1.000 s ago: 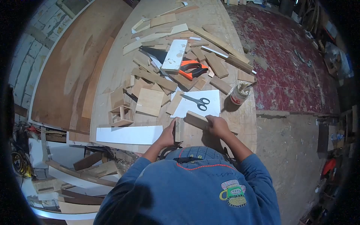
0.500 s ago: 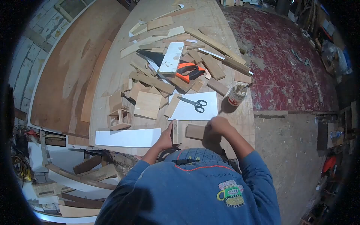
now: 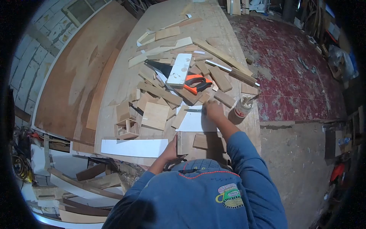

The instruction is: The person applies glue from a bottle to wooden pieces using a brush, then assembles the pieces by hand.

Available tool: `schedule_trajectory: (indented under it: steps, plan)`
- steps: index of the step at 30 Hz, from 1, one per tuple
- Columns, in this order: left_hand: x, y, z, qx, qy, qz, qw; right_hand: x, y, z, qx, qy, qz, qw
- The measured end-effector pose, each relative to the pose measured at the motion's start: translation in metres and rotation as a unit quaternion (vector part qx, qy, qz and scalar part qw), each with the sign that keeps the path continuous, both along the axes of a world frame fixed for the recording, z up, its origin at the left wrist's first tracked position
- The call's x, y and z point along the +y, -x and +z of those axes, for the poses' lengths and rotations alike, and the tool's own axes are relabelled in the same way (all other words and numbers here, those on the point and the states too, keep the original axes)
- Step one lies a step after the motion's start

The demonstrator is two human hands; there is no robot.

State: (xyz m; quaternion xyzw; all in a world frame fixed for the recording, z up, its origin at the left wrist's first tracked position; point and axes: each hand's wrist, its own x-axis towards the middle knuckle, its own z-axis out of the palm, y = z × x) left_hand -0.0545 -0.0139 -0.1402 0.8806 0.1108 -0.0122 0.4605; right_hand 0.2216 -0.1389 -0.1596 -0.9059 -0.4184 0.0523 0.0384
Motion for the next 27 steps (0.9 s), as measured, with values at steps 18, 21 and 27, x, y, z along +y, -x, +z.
schedule_trajectory:
  steps: [18,21,27]
  plan:
    - [0.000,-0.002,0.004,0.030,0.002,-0.008,1.000,-0.033,-0.027,0.045,0.122,0.092,-0.017,0.988]
    - [0.000,-0.002,0.003,0.013,0.009,-0.010,1.000,-0.037,-0.033,0.068,0.239,0.011,0.006,0.971]
    - [0.000,-0.001,0.002,-0.004,0.017,-0.005,1.000,-0.088,0.011,0.129,0.091,-0.202,-0.033,0.975]
